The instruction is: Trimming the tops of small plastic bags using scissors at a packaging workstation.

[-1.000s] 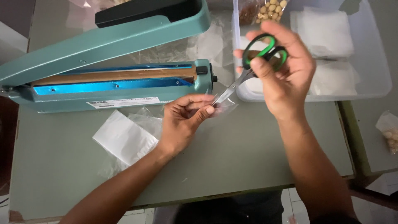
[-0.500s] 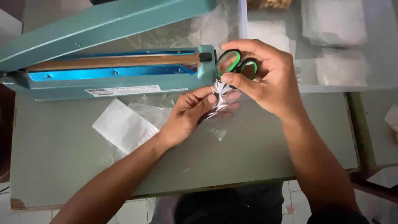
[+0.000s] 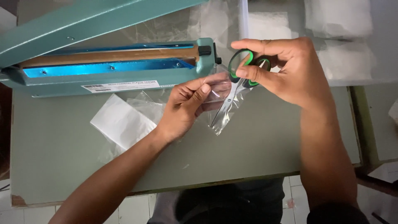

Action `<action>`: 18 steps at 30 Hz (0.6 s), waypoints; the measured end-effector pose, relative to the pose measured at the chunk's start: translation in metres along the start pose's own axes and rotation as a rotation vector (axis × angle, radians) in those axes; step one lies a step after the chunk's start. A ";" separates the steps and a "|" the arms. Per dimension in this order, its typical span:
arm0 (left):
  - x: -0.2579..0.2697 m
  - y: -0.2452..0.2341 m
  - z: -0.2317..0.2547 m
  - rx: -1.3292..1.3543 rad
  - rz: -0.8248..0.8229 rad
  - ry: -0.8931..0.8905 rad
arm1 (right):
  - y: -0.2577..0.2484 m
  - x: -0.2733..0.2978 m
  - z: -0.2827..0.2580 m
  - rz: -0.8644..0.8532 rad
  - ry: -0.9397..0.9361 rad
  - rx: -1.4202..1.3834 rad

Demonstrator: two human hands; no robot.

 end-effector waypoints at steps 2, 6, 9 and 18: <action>0.000 -0.001 -0.002 0.013 -0.004 0.001 | -0.001 0.000 0.000 -0.009 0.010 0.001; 0.000 0.007 0.006 0.039 -0.029 0.033 | -0.001 0.001 0.008 -0.039 0.034 0.060; 0.000 0.005 0.001 0.045 -0.025 0.010 | 0.001 -0.001 0.008 -0.075 0.065 -0.008; 0.001 0.010 -0.005 -0.010 -0.086 0.012 | -0.071 0.023 0.060 0.614 -0.110 -0.571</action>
Point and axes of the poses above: each hand's wrist, its own x-axis away from the middle knuckle, its own y-axis out of the palm, z = x × y, the point moved 8 cm from there along -x, towards the middle knuckle
